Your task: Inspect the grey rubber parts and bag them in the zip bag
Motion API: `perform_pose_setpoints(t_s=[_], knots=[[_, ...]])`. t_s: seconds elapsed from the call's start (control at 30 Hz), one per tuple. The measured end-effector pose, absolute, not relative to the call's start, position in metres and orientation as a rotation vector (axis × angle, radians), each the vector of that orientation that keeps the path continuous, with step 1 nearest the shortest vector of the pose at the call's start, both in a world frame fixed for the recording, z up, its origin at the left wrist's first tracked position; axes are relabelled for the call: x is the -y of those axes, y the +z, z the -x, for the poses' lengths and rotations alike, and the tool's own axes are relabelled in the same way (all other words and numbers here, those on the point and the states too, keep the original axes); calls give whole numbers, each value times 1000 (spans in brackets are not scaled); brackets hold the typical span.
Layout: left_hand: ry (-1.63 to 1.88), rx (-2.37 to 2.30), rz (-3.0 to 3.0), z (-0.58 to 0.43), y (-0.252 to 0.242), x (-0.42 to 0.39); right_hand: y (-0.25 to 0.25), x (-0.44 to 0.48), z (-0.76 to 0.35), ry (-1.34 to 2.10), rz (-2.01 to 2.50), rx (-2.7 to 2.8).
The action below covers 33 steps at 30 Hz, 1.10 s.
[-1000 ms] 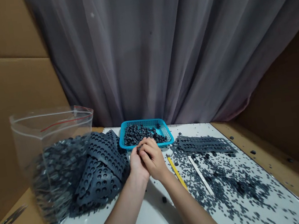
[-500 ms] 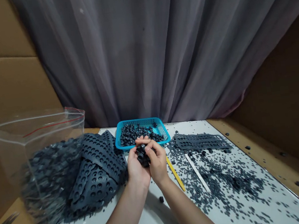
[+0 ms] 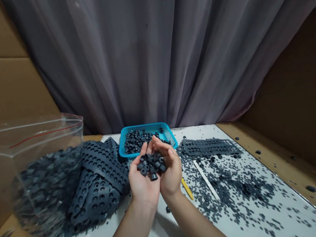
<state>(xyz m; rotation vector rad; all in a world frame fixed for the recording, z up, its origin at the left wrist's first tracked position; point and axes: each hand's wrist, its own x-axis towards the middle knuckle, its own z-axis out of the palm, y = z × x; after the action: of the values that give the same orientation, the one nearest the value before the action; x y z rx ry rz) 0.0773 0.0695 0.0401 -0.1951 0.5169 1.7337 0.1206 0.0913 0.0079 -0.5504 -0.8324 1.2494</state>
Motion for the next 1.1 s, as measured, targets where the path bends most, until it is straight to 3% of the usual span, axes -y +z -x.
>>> perform_pose_setpoints(t_s=[1.1], knots=[[1830,-502,15,-88,55,-46,30,-60,-127,1169,482,914]])
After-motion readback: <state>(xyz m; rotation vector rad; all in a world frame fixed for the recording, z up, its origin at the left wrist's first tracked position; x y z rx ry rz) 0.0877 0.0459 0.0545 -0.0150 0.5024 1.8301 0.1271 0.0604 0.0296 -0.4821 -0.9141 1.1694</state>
